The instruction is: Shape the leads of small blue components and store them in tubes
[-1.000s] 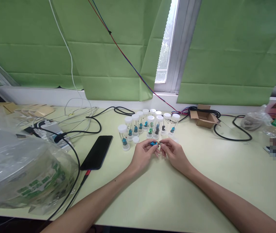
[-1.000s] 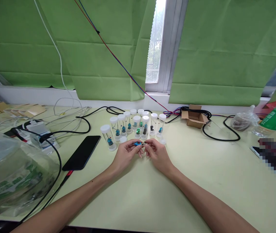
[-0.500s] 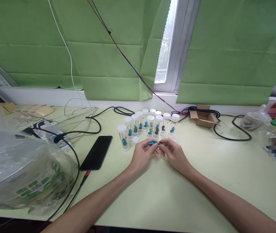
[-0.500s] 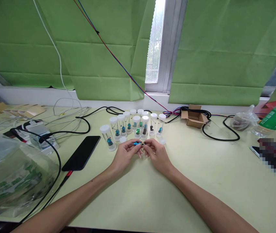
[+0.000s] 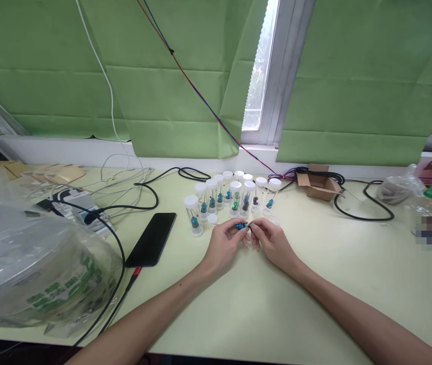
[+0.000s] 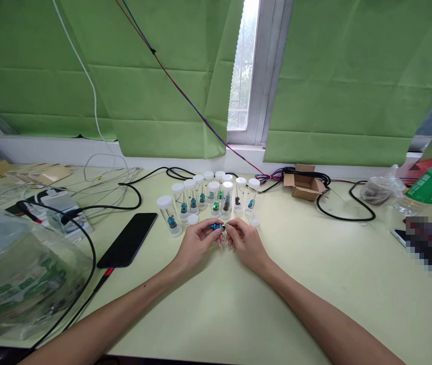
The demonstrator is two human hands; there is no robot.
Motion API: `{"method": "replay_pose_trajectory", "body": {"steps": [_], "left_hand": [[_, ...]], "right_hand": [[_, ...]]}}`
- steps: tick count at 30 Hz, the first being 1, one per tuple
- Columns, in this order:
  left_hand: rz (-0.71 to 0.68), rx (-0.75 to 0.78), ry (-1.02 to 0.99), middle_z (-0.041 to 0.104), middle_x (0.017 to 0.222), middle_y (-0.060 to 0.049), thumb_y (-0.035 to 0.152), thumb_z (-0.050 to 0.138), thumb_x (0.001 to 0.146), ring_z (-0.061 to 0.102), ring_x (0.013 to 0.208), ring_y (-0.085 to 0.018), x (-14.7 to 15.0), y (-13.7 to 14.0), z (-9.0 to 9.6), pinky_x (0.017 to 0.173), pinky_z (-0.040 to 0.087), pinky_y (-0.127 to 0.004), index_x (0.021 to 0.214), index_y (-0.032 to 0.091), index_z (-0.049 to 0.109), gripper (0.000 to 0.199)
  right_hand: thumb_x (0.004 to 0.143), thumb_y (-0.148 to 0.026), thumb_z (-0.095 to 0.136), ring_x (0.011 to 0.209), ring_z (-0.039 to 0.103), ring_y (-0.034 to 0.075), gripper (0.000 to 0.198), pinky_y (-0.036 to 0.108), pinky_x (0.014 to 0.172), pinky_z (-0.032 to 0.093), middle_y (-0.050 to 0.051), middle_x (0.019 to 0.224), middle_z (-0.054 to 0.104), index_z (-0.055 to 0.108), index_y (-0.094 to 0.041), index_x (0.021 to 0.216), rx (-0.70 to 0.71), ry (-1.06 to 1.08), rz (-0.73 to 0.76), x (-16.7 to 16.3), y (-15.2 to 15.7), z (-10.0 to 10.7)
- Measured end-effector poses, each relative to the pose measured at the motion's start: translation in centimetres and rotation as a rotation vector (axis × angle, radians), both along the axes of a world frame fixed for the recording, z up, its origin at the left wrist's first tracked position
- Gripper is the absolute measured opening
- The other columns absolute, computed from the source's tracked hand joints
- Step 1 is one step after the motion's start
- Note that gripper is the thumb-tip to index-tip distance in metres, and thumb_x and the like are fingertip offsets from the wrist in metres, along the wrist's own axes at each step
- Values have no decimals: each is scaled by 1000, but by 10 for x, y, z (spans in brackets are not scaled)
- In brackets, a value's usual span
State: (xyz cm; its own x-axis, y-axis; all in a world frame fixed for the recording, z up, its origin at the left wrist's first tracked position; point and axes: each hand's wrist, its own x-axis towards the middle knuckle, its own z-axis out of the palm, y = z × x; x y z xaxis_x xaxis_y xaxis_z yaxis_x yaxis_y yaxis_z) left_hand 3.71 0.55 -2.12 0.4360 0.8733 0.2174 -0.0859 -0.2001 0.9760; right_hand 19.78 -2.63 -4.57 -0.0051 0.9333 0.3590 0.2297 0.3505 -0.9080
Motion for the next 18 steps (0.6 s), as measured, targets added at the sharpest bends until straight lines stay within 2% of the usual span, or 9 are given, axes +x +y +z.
{"method": "replay_pose_trajectory", "body": {"steps": [10,18], "left_hand": [[5,-8,25,68,77,-3,32,67,82,64,66,-15,0,-2,-3,69,53,-27,99,14,67,24],[30,34,62,67,73,-3,32,67,82,62,63,-14,-1,-5,-3,64,52,-25,98,14,67,24]], "right_hand": [[99,-44,45,49,49,12,37,25,52,42,-3,58,53,52,-20,71,-16,-70,-47,-1,-2,3],[99,-47,44,44,47,11,44,25,50,39,-3,51,50,47,-21,64,-23,-85,-75,-2,-2,3]]}}
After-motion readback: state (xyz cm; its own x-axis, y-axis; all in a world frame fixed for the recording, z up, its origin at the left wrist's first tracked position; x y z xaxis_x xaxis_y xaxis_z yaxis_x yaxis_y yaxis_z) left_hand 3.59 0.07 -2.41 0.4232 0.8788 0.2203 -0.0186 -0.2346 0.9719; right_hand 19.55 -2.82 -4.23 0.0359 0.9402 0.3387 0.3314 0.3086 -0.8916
